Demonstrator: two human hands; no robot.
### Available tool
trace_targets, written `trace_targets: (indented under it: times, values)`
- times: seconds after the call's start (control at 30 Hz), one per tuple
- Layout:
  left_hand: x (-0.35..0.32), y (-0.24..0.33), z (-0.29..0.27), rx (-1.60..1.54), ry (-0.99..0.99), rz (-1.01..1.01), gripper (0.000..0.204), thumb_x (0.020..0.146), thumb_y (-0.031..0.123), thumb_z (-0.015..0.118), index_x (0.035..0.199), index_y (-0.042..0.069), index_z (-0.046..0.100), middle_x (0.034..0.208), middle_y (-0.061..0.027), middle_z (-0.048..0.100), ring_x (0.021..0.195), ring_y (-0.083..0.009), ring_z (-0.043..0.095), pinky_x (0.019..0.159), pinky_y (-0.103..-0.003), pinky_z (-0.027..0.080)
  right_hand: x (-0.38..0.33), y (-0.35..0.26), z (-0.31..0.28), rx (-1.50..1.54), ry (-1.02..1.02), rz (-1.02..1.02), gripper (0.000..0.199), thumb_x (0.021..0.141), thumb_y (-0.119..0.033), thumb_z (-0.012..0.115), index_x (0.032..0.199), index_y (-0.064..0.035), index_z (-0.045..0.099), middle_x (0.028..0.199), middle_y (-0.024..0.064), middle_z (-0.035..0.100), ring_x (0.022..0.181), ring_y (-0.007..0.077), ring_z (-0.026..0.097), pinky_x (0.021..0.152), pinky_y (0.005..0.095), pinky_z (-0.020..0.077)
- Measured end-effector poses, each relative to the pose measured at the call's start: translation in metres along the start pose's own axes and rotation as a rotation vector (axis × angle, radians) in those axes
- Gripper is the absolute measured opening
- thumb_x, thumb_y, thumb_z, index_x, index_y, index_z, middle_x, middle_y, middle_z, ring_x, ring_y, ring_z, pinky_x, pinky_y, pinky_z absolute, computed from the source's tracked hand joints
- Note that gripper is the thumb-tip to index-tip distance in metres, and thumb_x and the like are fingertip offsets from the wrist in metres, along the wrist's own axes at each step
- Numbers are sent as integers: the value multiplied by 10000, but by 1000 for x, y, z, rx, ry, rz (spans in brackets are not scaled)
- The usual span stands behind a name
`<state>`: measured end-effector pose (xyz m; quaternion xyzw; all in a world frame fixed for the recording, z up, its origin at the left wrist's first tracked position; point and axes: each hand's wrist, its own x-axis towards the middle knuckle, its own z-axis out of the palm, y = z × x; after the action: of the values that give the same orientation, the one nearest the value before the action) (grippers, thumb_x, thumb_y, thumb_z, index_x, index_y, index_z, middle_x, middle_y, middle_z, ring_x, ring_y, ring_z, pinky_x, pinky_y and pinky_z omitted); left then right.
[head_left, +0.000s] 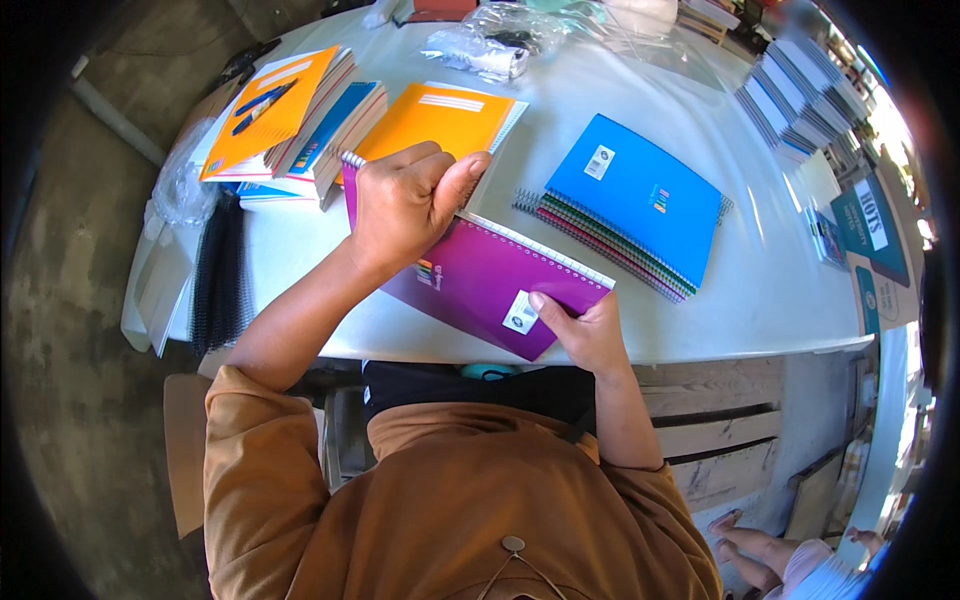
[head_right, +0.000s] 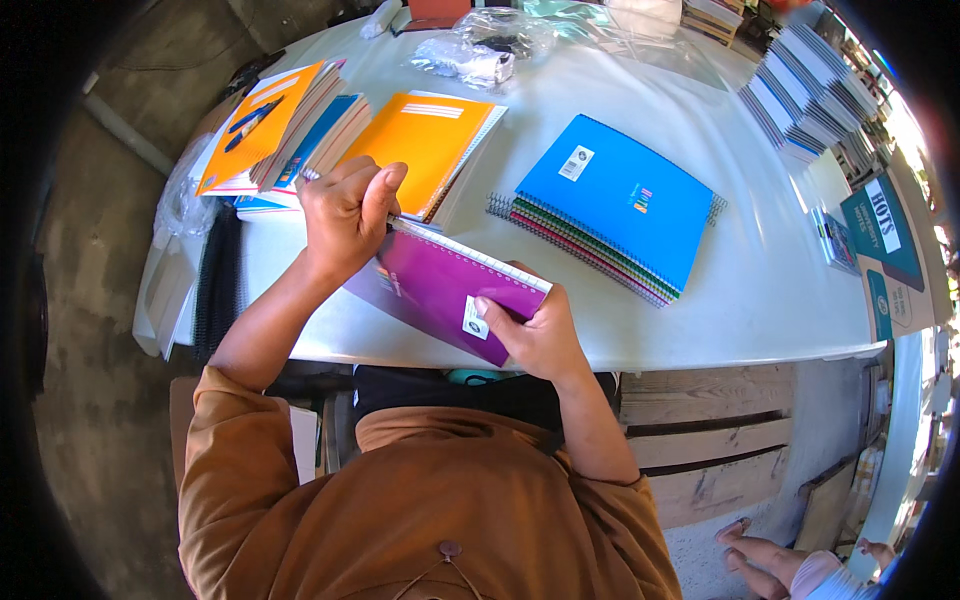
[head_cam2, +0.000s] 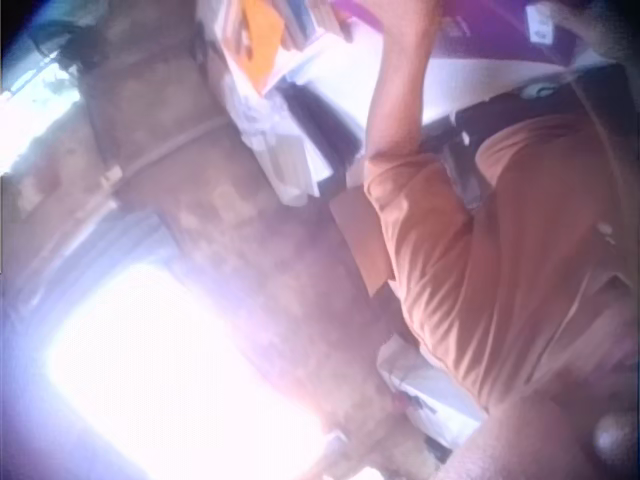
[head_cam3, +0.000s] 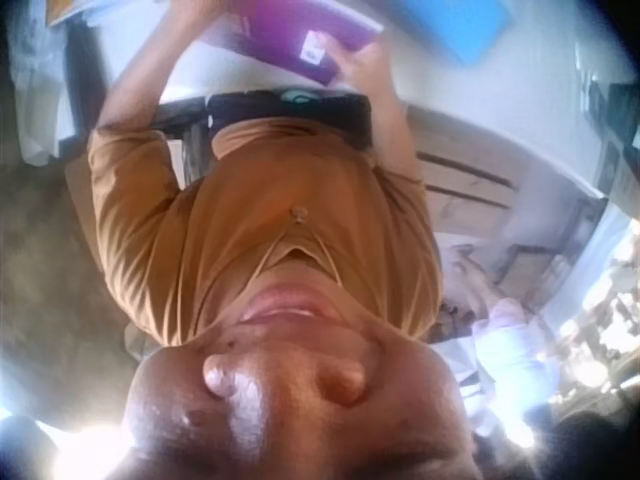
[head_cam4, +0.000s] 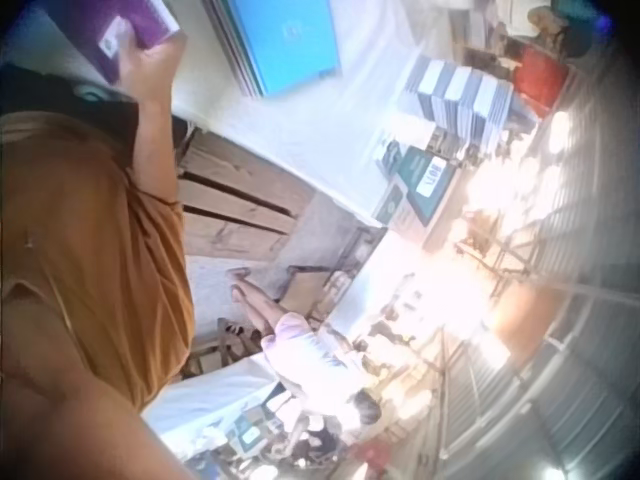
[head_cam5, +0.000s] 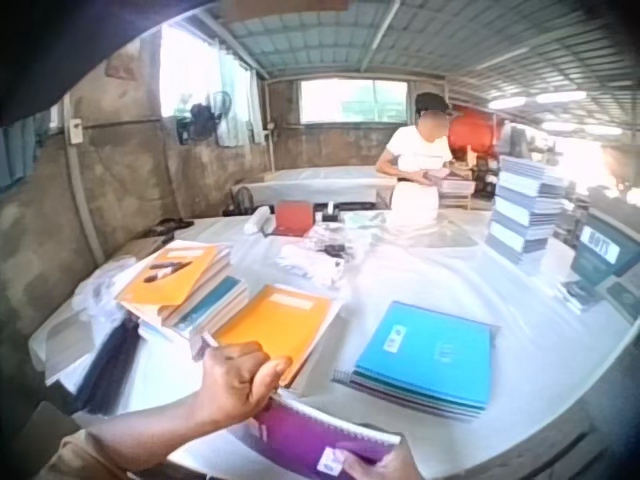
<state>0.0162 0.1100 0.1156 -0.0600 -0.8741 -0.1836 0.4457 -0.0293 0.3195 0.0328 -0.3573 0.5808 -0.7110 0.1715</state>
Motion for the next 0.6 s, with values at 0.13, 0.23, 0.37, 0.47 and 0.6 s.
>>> trace_targets:
  times: [0.13, 0.23, 0.37, 0.47, 0.6]
  values:
    - [-7, -1, 5, 20, -111, 47, 254, 851, 167, 568, 651, 12, 549, 600, -94, 546, 565, -244, 550, 499, -345, 396, 1, -10, 7, 109, 114, -69, 247, 831, -55, 618, 1070, 10, 608, 915, 76, 655, 790, 85, 584, 701, 233, 471]
    - [-5, -15, 2, 151, 184, 229, 425, 792, 471, 614, 938, 73, 585, 967, -152, 557, 1023, -352, 484, 871, -488, 316, -5, -1, 2, -248, 85, -207, 283, 810, -22, 617, 1092, -33, 621, 938, 121, 670, 736, 145, 643, 660, 232, 493]
    - [-46, -30, 17, 135, 289, 222, 717, 818, 559, 451, 1252, 3, 319, 1285, -219, 315, 1238, -379, 251, 1017, -488, 163, -1, -15, 11, -509, -12, -533, 309, 742, 6, 563, 1042, 26, 634, 1015, 163, 651, 882, 267, 660, 747, 294, 519]
    - [-130, -15, 7, 151, -535, 520, 1015, 726, 803, 308, 1367, 16, 269, 1403, -244, 248, 1319, -450, 128, 1044, -603, 78, -2, -3, 4, -553, 35, -577, 332, 714, 0, 570, 1039, 31, 635, 1013, 171, 650, 898, 273, 656, 783, 303, 511]
    - [-106, -15, -2, 255, -54, 537, 1008, 739, 797, 295, 1355, 0, 279, 1341, -222, 288, 1315, -416, 162, 1034, -591, 131, 5, -10, 16, -425, -85, -612, 306, 739, -4, 563, 1033, 50, 630, 1010, 178, 648, 890, 285, 655, 762, 306, 515]
